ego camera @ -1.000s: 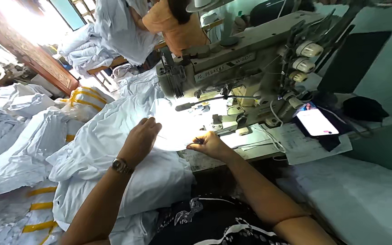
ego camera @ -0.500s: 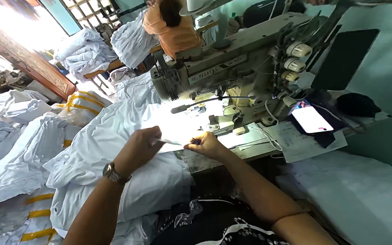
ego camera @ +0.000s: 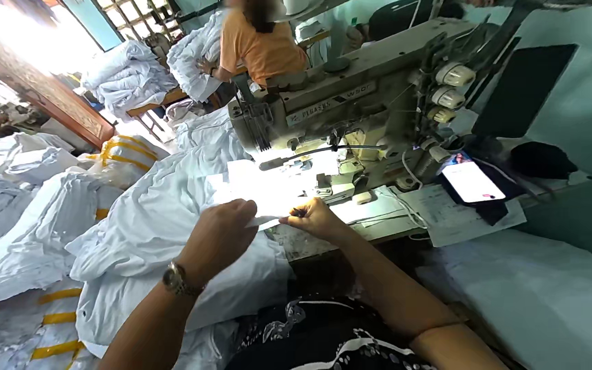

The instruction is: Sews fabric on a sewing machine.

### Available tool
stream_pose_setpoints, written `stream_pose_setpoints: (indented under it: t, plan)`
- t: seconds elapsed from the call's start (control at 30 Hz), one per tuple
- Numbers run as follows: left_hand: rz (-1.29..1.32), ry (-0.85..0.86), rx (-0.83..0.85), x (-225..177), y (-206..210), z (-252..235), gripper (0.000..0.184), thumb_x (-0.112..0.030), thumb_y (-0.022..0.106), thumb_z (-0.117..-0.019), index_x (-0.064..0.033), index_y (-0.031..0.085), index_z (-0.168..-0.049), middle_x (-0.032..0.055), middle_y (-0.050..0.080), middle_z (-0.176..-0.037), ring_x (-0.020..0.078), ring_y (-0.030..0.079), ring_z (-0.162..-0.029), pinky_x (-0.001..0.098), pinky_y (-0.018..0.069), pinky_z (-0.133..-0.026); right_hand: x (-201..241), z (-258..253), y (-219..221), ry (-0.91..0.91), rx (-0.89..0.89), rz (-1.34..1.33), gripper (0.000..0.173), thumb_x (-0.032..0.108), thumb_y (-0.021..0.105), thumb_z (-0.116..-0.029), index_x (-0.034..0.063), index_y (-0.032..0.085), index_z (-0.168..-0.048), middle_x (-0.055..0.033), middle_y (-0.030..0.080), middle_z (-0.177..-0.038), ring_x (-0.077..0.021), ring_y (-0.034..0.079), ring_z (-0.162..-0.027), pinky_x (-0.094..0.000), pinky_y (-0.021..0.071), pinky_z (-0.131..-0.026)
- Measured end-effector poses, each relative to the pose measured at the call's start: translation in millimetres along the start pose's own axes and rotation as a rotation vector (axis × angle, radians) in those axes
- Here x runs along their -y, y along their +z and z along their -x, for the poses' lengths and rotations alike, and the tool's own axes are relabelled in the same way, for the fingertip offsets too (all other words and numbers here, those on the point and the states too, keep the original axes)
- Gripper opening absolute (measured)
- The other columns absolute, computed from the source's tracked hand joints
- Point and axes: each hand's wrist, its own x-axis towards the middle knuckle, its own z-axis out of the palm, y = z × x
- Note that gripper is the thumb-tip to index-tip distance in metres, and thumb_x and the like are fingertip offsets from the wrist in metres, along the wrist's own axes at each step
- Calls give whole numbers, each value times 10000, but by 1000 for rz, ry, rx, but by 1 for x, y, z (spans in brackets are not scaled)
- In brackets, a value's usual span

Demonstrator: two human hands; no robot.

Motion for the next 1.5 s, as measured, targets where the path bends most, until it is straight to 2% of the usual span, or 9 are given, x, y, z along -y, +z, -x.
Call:
stream_pose_setpoints:
  t: [0.17, 0.3, 0.43, 0.63, 0.83, 0.97, 1.1, 1.33, 1.5]
  plan:
    - [-193, 30, -18, 8, 17, -6, 75, -80, 665, -941, -37, 686, -998, 185, 621, -1026, 328, 678, -788, 444, 580, -587, 0, -1, 2, 5, 6, -1, 408, 329, 704, -929, 116, 568, -609, 105, 429, -548, 38, 379, -512, -191, 317, -511]
    - [26, 110, 27, -1, 27, -5, 93, -139, 664, -891, -63, 662, -837, 98, 675, -843, 293, 671, -944, 469, 529, -917, -1, 1, 1, -26, -8, 3, 357, 289, 700, -924, 92, 608, -641, 96, 465, -581, 43, 402, -545, -182, 339, -536]
    - [-148, 216, -16, 1, 35, -9, 156, -158, 585, -964, -88, 636, -834, 51, 577, -629, 229, 623, -608, 411, 519, -676, -3, 1, 3, -43, -3, 1, 403, 317, 703, -933, 108, 573, -614, 103, 444, -570, 44, 390, -535, -180, 324, -527]
    - [-298, 221, -208, 19, 42, -7, 185, -110, 592, -965, -39, 741, -1048, 103, 599, -722, 269, 622, -633, 399, 535, -605, 0, -1, 2, -33, -16, 3, 458, 332, 687, -947, 121, 508, -583, 104, 414, -545, 32, 382, -513, -191, 320, -512]
    - [-61, -128, -15, 89, 55, -17, 194, -42, 616, -914, 46, 713, -1058, 220, 649, -1157, 389, 635, -1097, 559, 526, -931, -3, -1, 6, -39, 0, 22, 398, 329, 736, -924, 85, 574, -654, 74, 465, -633, 22, 410, -589, -182, 349, -569]
    - [319, -251, 300, 99, 44, -9, 320, -214, 530, -1021, -9, 583, -1261, 129, 684, -1070, 230, 684, -998, 471, 562, -893, 0, -1, 4, 8, 25, 19, 369, 309, 747, -922, 84, 586, -677, 76, 467, -629, 22, 415, -582, -181, 358, -568]
    - [215, -272, 378, 115, 27, 2, 95, -105, 724, -931, -11, 715, -943, 125, 691, -843, 274, 677, -804, 521, 551, -762, 3, 0, 2, 37, 47, 41, 348, 289, 754, -921, 74, 607, -689, 81, 468, -619, 29, 413, -578, -179, 358, -571]
    - [599, 156, 256, 31, -78, 11, 141, -250, 747, -895, -126, 678, -899, -110, 652, -774, -87, 590, -713, 86, 495, -628, 0, -4, -1, -18, -29, -47, 204, 230, 730, -925, 58, 729, -816, 67, 630, -678, 59, 524, -613, -166, 458, -617]
    - [-10, 20, -97, 6, -73, 4, 161, -132, 588, -955, -45, 719, -988, 76, 605, -855, 209, 608, -731, 392, 523, -624, -6, 1, 2, 18, -14, -62, 294, 277, 775, -894, 88, 650, -707, 109, 517, -604, 66, 438, -560, -155, 380, -557]
